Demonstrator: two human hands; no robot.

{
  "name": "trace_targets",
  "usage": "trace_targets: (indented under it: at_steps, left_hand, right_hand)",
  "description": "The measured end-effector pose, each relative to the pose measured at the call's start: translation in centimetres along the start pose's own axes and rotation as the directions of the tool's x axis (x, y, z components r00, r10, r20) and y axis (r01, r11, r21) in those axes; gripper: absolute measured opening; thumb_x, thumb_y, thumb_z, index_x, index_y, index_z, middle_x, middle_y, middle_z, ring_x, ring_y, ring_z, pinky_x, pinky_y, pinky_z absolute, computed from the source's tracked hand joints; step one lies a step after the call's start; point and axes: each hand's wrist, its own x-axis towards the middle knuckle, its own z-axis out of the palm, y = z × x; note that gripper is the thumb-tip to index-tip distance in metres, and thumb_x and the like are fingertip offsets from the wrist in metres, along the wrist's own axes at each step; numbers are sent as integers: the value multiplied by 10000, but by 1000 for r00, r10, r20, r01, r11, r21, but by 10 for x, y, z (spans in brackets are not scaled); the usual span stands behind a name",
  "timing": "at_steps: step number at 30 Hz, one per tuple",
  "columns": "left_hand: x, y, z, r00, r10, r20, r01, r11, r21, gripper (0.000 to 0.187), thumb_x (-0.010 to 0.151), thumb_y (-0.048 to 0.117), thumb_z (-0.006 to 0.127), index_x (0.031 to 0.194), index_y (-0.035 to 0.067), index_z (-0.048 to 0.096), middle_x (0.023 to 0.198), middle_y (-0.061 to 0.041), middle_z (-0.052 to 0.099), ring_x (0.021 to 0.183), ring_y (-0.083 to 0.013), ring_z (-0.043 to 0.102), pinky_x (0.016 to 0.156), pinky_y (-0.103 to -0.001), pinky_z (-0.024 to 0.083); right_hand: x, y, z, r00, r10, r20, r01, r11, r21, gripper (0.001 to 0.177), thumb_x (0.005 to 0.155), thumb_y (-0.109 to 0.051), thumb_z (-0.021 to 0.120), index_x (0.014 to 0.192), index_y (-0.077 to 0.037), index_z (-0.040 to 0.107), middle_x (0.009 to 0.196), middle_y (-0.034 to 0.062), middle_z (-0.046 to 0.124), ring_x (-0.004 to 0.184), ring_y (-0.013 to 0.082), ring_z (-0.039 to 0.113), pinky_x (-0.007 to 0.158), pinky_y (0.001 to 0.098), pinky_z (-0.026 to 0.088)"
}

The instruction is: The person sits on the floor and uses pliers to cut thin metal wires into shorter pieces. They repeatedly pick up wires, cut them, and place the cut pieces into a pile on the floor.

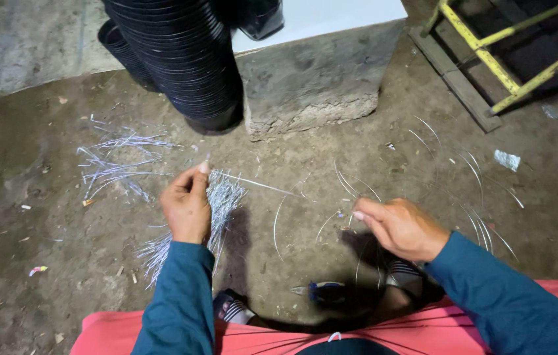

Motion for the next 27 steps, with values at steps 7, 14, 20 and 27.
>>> trace_targets:
  at_steps: [7,14,20,27]
  left_hand:
    - [8,-47,15,959,-259,112,282,878,-387,187,986,217,706,1048,53,768,722,47,561,608,-49,467,535,-223,355]
    - [6,-77,41,735,-256,628,554,761,-339,360,975,179,677,1306,37,675,1103,-31,784,1037,-111,733,896,-241,576]
    - [50,-137,-3,971,-193,141,131,923,363,223,910,133,712,1109,49,767,990,-129,791,889,-191,737,818,-307,566]
    - [11,-208,-5,929,-290,232,-53,514,856,251,866,230,698,1097,200,789,1222,-155,673,1093,-376,662,943,-472,530]
  right_hand:
    - [-17,4,-41,936,290,-201,-183,886,426,155,904,-101,723,1024,-20,778,859,130,779,718,181,728,627,292,575]
    - [-16,4,-46,753,448,-482,51,690,722,112,1116,-37,636,1115,71,669,1097,183,729,888,225,717,784,338,601]
    - [-13,23,-49,708,395,-585,172,707,686,98,1209,-73,583,1210,20,553,1079,210,698,908,249,725,857,358,615]
    - [-10,19,-44,744,398,-537,-57,838,542,140,1166,-76,616,1139,61,605,1012,209,687,939,242,720,937,391,626]
